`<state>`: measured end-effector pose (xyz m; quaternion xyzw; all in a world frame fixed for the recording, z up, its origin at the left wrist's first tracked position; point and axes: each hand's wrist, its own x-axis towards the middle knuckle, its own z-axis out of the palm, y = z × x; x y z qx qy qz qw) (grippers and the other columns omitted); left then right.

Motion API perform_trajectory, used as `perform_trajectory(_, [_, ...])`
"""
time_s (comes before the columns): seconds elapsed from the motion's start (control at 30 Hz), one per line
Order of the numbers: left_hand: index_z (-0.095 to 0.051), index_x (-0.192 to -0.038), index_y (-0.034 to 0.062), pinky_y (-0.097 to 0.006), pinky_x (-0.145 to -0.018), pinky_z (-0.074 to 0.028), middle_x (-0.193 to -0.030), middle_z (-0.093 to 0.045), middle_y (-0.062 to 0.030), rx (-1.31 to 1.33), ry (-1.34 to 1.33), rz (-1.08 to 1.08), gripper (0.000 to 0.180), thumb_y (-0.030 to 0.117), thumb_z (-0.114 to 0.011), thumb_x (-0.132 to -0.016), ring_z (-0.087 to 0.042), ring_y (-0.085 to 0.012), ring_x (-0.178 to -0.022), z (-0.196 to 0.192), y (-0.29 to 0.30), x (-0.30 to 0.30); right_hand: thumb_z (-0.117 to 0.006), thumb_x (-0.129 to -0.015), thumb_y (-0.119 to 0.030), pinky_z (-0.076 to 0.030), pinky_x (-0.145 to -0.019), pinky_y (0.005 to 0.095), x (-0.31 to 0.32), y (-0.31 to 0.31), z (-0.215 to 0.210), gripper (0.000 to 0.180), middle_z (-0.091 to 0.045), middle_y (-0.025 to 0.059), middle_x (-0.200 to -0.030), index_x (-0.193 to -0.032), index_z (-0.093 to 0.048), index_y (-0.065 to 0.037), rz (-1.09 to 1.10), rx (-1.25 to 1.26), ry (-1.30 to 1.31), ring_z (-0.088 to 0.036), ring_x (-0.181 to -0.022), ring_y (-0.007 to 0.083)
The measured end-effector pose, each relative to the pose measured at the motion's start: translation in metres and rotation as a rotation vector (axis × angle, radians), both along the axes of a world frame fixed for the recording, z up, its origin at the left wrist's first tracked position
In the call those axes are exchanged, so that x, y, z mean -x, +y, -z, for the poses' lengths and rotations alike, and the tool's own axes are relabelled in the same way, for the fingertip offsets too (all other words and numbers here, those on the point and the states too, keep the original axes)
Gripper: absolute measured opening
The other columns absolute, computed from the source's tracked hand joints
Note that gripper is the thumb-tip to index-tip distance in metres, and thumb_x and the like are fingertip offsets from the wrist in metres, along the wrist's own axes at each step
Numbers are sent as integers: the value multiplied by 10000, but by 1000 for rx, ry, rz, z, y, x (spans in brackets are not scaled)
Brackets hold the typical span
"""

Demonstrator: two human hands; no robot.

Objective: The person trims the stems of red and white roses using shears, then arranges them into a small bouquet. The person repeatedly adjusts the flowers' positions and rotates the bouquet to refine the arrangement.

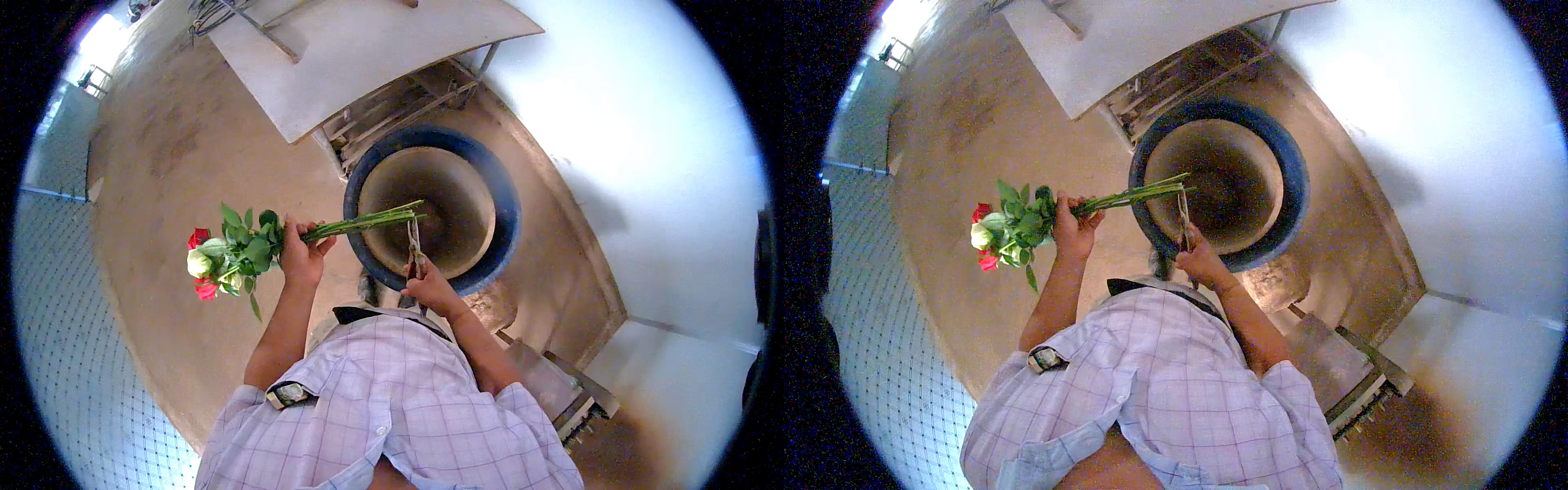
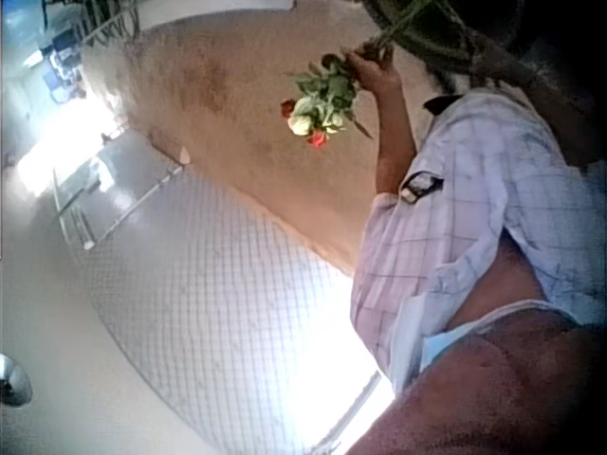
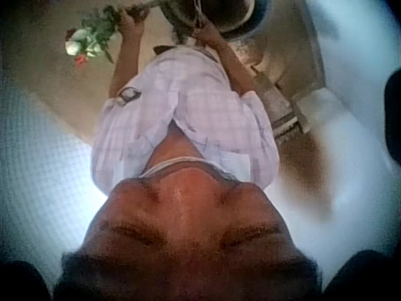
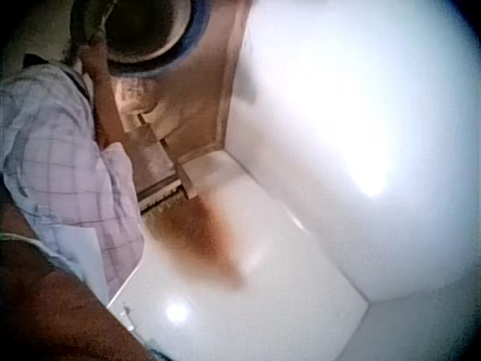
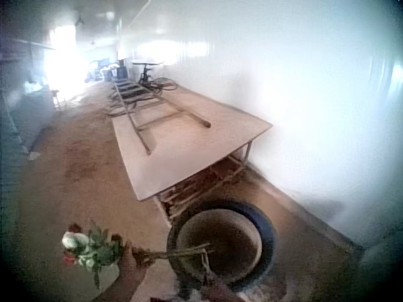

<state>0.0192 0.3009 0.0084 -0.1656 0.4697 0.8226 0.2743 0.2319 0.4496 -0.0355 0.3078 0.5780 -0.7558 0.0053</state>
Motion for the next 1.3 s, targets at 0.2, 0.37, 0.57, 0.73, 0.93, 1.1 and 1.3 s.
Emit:
perform_trajectory(0.2, [-457, -743, 123, -419, -626, -587, -809, -583, -62, 17, 179, 66, 370, 441, -480, -930, -627, -239, -866, -1, 20, -23, -531, -794, -60, -467, -497, 296, -17, 31, -8, 277, -504, 39, -766, -1064, -476, -77, -90, 94, -103, -519, -588, 133])
perform_trajectory(0.37, [-446, -746, 118, -412, -626, -588, -811, -561, -63, -31, 227, 109, 359, 421, -477, -936, -619, -243, -885, 6, 17, -19, -566, -864, -166, -472, -463, 273, -13, 42, -25, 173, -528, 36, -725, -987, -505, -60, -39, 130, -223, -525, -558, 117])
perform_trajectory(0.57, [-443, -747, 123, -422, -618, -583, -811, -543, -50, -5, 125, 52, 346, 409, -477, -939, -616, -242, -885, 12, 13, -16, -581, -888, -291, -443, -425, 268, -9, 34, -22, 242, -515, 17, -666, -931, -522, -60, -28, 89, -117, -508, -522, 113])
perform_trajectory(0.73, [-447, -758, 124, -424, -597, -575, -774, -544, -55, -50, 86, 37, 337, 405, -476, -940, -628, -248, -845, 15, 8, -6, -593, -888, -311, -440, -415, 296, -6, 25, -2, 270, -556, 49, -659, -926, -548, -47, 37, -69, -164, -518, -504, 131])
perform_trajectory(0.93, [-480, -787, 117, -417, -580, -560, -784, -569, -67, 121, 126, -30, 340, 425, -478, -932, -629, -255, -810, 34, -18, 4, -563, -895, -318, -496, -523, 384, -33, 13, 47, 296, -643, 142, -750, -946, -575, -27, -140, -450, -129, -616, -586, 243])
perform_trajectory(1.1, [-467, -787, 119, -409, -590, -534, -767, -561, -55, 66, 155, -136, 304, 383, -483, -938, -614, -228, -760, 17, -54, 27, -568, -865, -262, -500, -612, 445, -110, 76, 81, 284, -635, 204, -736, -970, -601, -1, -41, -930, -422, -624, -633, 333])
perform_trajectory(1.3, [-503, -828, 86, -384, -619, -553, -784, -559, -68, 200, 137, -129, 368, 435, -463, -939, -615, -240, -780, 7, -11, 15, -559, -899, -172, -533, -601, 340, -97, 91, 25, 170, -621, 67, -770, -982, -570, -24, 170, 132, -123, -626, -681, 191])
